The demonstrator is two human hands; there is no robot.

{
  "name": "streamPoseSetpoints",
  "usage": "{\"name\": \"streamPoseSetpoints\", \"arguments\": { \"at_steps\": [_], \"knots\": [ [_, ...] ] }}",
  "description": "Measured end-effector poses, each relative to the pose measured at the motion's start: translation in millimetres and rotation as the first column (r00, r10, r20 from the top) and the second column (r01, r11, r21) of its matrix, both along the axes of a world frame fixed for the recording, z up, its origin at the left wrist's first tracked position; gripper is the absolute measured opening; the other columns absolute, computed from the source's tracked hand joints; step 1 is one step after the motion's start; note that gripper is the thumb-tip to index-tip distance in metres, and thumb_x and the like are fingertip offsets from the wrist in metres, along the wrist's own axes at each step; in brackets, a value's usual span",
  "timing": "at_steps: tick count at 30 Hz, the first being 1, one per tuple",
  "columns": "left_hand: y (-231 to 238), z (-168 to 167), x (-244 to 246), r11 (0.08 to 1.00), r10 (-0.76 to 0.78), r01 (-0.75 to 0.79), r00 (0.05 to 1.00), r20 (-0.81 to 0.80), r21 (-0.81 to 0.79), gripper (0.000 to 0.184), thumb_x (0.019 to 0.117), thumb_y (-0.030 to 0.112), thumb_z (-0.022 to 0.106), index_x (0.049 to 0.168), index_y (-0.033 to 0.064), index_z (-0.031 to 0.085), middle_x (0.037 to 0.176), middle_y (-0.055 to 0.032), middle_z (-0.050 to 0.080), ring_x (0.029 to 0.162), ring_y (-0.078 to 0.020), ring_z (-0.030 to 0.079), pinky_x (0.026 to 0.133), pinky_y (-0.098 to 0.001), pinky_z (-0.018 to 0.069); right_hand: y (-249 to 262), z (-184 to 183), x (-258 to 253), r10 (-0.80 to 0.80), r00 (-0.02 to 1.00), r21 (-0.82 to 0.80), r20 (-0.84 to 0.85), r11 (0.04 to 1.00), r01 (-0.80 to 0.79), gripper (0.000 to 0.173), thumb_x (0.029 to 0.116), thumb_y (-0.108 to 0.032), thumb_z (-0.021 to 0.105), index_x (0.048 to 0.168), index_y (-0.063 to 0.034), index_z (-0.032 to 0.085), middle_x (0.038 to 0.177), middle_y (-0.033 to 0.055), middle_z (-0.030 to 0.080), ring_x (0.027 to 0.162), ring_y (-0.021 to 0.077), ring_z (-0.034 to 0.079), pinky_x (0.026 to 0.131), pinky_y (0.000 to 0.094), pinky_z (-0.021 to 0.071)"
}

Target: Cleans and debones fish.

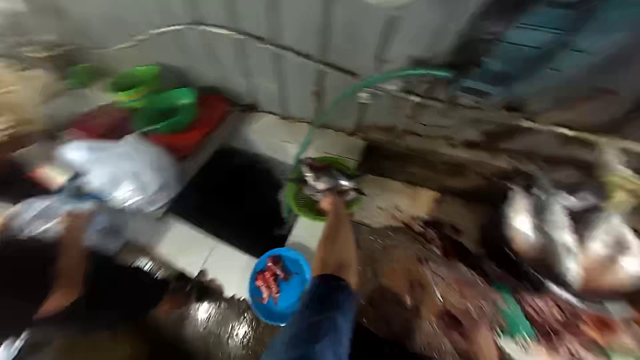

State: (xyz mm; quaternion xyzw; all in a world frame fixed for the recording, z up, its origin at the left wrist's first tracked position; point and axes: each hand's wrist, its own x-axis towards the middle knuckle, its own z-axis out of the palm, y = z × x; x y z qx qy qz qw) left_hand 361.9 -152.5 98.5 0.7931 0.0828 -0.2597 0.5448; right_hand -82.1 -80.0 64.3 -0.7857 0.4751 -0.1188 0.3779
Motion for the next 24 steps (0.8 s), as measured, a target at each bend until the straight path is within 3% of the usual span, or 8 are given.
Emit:
{"name": "streamPoseSetpoints", "arguments": {
  "at_steps": [1, 3, 6, 9, 11, 14, 19, 24],
  "knots": [
    [-13.2, -42.9, 1.8, 0.999, 0.007, -0.005, 0.999, 0.034, -0.049, 0.045, 0.1019, 0.032, 0.062, 0.125, -0.0064, 0.063, 0.120, -0.0270, 0.066, 0.108, -0.0389, 0.066, 0.092, -0.0545, 0.0567, -0.6, -6.5, 0.2, -0.029, 0.999, -0.076, -0.020, 0.997, 0.027, 0.037, 0.0839, -0.030, 0.077, 0.111, -0.0050, 0.074, 0.092, 0.0106, 0.073, 0.080, 0.0242, 0.071, 0.074, 0.0511, 0.0598],
    [-19.6, -61.5, 1.1, 0.985, 0.055, -0.064, 0.997, -0.058, -0.158, 0.052, 0.0988, 0.032, 0.068, 0.134, -0.0048, 0.056, 0.128, -0.0273, 0.062, 0.112, -0.0403, 0.064, 0.092, -0.0581, 0.0562, -3.3, -3.8, 1.2, -0.080, 0.995, -0.091, -0.063, 0.993, 0.074, 0.033, 0.0856, -0.035, 0.074, 0.107, -0.0099, 0.075, 0.086, 0.0061, 0.072, 0.076, 0.0229, 0.069, 0.071, 0.0524, 0.0581],
    [-5.6, -37.4, -1.2, 0.962, 0.035, -0.066, 0.992, -0.118, -0.267, 0.055, 0.1022, 0.027, 0.062, 0.147, 0.0006, 0.044, 0.136, -0.0239, 0.057, 0.117, -0.0361, 0.061, 0.095, -0.0554, 0.0548, -1.0, -5.0, -3.6, -0.128, 0.984, 0.002, -0.122, 0.992, 0.129, 0.034, 0.0870, -0.037, 0.072, 0.105, -0.0078, 0.073, 0.088, 0.0101, 0.071, 0.079, 0.0272, 0.068, 0.074, 0.0546, 0.0562],
    [3.7, -30.2, 0.6, 0.923, -0.034, -0.029, 0.987, -0.155, -0.385, 0.043, 0.1071, 0.033, 0.048, 0.139, 0.0037, 0.048, 0.116, -0.0192, 0.062, 0.089, -0.0285, 0.063, 0.074, -0.0478, 0.0568, -0.8, -20.6, -12.8, -0.145, 0.973, 0.068, -0.181, 0.985, 0.160, 0.038, 0.0877, -0.041, 0.070, 0.110, -0.0099, 0.073, 0.097, 0.0108, 0.073, 0.089, 0.0289, 0.070, 0.083, 0.0569, 0.0558],
    [12.2, -28.0, 4.3, 0.924, -0.078, 0.003, 0.980, -0.181, -0.383, 0.040, 0.1078, 0.033, 0.043, 0.137, 0.0058, 0.046, 0.111, -0.0168, 0.059, 0.084, -0.0255, 0.060, 0.070, -0.0452, 0.0548, 2.5, -31.1, -18.0, -0.151, 0.969, 0.100, -0.196, 0.980, 0.173, 0.039, 0.0872, -0.041, 0.070, 0.112, -0.0105, 0.074, 0.101, 0.0114, 0.074, 0.095, 0.0299, 0.071, 0.087, 0.0584, 0.0552],
    [21.4, -14.8, 5.9, 0.913, -0.043, -0.059, 0.970, -0.240, -0.403, 0.042, 0.1072, 0.033, 0.043, 0.140, 0.0075, 0.043, 0.119, -0.0180, 0.057, 0.094, -0.0273, 0.061, 0.076, -0.0464, 0.0559, 4.4, -39.4, -27.7, -0.134, 0.972, 0.124, -0.192, 0.979, 0.159, 0.041, 0.0870, -0.044, 0.070, 0.110, -0.0106, 0.073, 0.102, 0.0117, 0.074, 0.097, 0.0302, 0.070, 0.090, 0.0581, 0.0543],
    [44.1, 32.8, -15.3, 0.871, -0.013, -0.055, 0.991, -0.135, -0.487, 0.024, 0.1051, 0.024, 0.040, 0.122, 0.0085, 0.046, 0.102, -0.0120, 0.055, 0.083, -0.0218, 0.060, 0.071, -0.0391, 0.0556, -2.6, -43.7, -48.9, -0.136, 0.976, 0.167, -0.168, 0.972, 0.165, 0.043, 0.0872, -0.043, 0.068, 0.114, -0.0097, 0.073, 0.104, 0.0133, 0.073, 0.098, 0.0306, 0.070, 0.089, 0.0575, 0.0537],
    [89.5, 67.5, -76.5, 0.757, -0.183, 0.185, 0.981, 0.069, -0.627, 0.027, 0.1023, 0.012, 0.038, 0.128, 0.0081, 0.046, 0.111, -0.0109, 0.062, 0.102, -0.0232, 0.065, 0.087, -0.0484, 0.0565, -6.5, -53.2, -77.7, -0.193, 0.969, 0.160, -0.153, 0.963, 0.217, 0.043, 0.0891, -0.042, 0.068, 0.118, -0.0098, 0.073, 0.107, 0.0127, 0.074, 0.102, 0.0301, 0.070, 0.093, 0.0572, 0.0536]
  ]
}}
